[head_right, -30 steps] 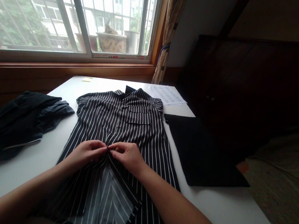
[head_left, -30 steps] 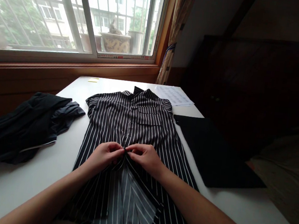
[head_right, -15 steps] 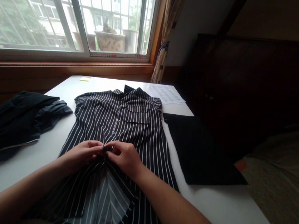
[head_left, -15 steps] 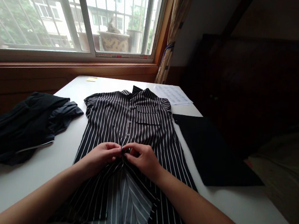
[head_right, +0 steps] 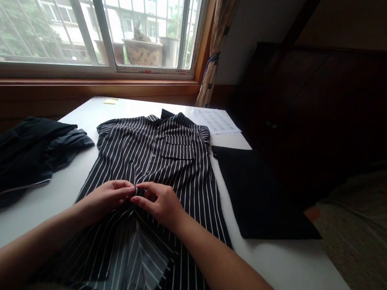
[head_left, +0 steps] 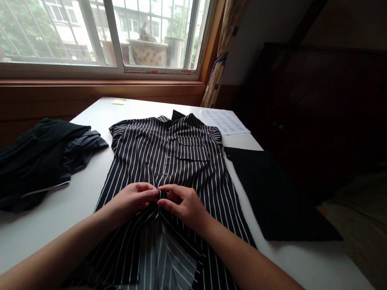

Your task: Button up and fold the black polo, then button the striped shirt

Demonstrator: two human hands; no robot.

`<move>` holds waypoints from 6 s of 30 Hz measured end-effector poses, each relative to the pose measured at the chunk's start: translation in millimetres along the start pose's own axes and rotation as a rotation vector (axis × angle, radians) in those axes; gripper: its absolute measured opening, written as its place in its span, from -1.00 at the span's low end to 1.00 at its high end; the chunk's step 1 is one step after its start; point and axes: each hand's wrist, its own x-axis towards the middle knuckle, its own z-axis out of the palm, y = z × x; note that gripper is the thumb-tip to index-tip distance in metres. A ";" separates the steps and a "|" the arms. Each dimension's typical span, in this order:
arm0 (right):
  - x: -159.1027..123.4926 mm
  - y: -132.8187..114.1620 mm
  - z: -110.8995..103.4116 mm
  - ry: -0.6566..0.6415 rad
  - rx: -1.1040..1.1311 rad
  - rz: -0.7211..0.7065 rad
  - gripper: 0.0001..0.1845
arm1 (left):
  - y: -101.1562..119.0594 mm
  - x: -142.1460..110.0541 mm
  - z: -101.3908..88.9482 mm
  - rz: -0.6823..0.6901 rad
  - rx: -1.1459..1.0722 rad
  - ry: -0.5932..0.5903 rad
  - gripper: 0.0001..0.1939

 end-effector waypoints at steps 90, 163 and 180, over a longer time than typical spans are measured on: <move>1.8 5.6 -1.6 -0.008 0.191 0.232 -0.70 | 3.4 -2.9 5.9 0.117 0.328 0.112 -0.63; 5.7 9.7 0.2 0.094 0.643 0.424 -0.69 | 4.3 -5.6 7.2 0.167 0.388 0.048 -0.68; 4.0 0.8 -1.5 0.036 0.369 0.281 -0.71 | -3.4 -4.2 13.1 0.451 0.838 0.149 -0.82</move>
